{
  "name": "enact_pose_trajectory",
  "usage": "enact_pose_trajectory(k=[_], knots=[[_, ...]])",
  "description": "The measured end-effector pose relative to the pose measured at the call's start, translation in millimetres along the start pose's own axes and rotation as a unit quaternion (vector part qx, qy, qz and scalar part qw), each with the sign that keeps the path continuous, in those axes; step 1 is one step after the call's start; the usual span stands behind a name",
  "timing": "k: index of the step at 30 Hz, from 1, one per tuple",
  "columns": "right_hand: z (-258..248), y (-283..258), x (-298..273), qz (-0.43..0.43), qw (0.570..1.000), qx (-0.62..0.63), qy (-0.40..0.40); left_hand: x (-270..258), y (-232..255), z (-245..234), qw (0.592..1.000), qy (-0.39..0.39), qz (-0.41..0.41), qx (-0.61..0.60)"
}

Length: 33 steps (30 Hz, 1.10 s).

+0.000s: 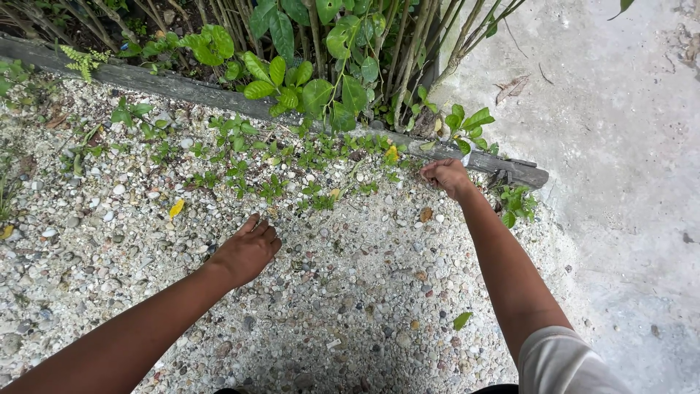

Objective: Removing weeds and vines from a gravel garden bed.

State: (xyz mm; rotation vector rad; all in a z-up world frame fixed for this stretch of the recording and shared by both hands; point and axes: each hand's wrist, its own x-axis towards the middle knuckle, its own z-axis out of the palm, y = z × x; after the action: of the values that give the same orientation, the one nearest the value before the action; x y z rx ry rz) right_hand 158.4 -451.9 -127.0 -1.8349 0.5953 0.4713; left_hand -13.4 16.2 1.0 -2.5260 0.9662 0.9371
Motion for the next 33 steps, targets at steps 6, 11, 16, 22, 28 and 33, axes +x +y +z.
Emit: enact_pose_trajectory(k=[6,11,16,22,28,33], knots=[[-8,23,34,-0.013,0.998,0.044,-0.043,0,-3,8,1.000,0.010,0.005,0.027],[-20,11,9,-0.011,0.995,0.028,-0.094,5,-6,15,0.999,0.016,0.012,0.026],[-33,9,1,-0.003,0.993,0.053,-0.105,-4,2,-11,0.999,-0.023,0.009,0.039],[-40,8,-7,-0.017,0.983,0.136,-0.118,4,3,3,1.000,0.019,0.013,0.015],[-44,-6,-31,-0.004,0.985,0.121,-0.121,-2,5,-1,0.999,0.003,0.009,0.038],[-56,-2,-32,-0.020,0.982,0.106,-0.158,-1,5,2,0.999,0.014,0.015,0.034]])
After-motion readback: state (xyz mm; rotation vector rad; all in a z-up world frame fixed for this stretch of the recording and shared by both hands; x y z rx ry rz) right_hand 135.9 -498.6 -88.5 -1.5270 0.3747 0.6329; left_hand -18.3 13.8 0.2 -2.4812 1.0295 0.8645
